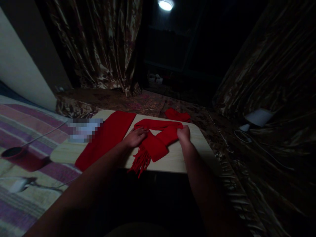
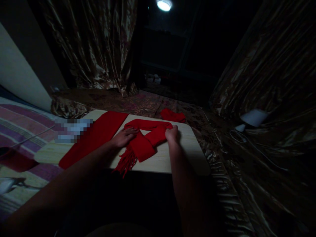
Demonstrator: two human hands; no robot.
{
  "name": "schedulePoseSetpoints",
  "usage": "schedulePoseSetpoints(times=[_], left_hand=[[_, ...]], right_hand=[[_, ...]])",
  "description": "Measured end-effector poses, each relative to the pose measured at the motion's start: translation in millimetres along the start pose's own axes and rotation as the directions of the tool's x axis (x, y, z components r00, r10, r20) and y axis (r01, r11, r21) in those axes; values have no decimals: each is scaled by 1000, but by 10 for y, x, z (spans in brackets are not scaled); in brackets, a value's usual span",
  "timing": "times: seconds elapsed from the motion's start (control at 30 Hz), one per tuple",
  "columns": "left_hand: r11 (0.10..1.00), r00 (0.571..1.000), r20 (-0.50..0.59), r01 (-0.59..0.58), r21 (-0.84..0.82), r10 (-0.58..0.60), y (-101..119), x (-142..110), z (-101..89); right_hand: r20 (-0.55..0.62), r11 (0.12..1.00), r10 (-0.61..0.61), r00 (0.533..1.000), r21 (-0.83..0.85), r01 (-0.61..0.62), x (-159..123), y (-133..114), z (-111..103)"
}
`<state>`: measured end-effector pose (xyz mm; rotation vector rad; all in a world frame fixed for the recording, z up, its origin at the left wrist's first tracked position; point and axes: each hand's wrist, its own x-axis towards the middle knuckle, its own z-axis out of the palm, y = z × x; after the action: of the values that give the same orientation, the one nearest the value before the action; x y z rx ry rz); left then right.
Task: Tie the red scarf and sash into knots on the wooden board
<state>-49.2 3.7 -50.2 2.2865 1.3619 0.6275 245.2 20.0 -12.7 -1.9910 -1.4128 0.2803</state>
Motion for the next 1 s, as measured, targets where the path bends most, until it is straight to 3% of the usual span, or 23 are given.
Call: schedulePoseSetpoints(times=[0.1, 0.2, 0.3, 0.4, 0.6, 0.67, 0.77, 0.83, 1.0], left_hand=[[999, 1000, 4, 17, 29, -17, 27, 11, 0], [999, 1000, 7, 21, 34, -21, 32, 19, 11], [998, 999, 18, 33, 46, -34, 40, 11, 9], [996, 998, 34, 50, 70, -53, 64, -7, -8], [996, 998, 30, 48, 79, -51, 116, -32, -28], [997, 999, 17, 36, 75, -38, 132, -39, -32], [996, 1000, 4, 18, 84, -18, 157, -53, -42], [994, 1000, -4, 8, 105, -7, 166, -63, -45], [986, 1000, 24, -2, 169, -2, 164, -71, -32]], right_hand=[[34, 968, 31, 999, -250, -22, -82, 86, -113], [-20, 930, -144, 989, -344, 128, -231, 91, -173], [-121, 862, -443, 888, -331, 385, -383, 22, -179], [1, 764, -592, 806, -316, 562, -493, -42, -135], [307, 694, -510, 803, -405, 596, -569, -18, -40], [266, 707, -511, 818, -411, 575, -554, 1, -69], [32, 767, -501, 865, -446, 461, -468, 16, -140], [-32, 792, -460, 887, -468, 393, -363, 20, -165], [159, 816, -362, 918, -423, 395, -42, 41, -125]])
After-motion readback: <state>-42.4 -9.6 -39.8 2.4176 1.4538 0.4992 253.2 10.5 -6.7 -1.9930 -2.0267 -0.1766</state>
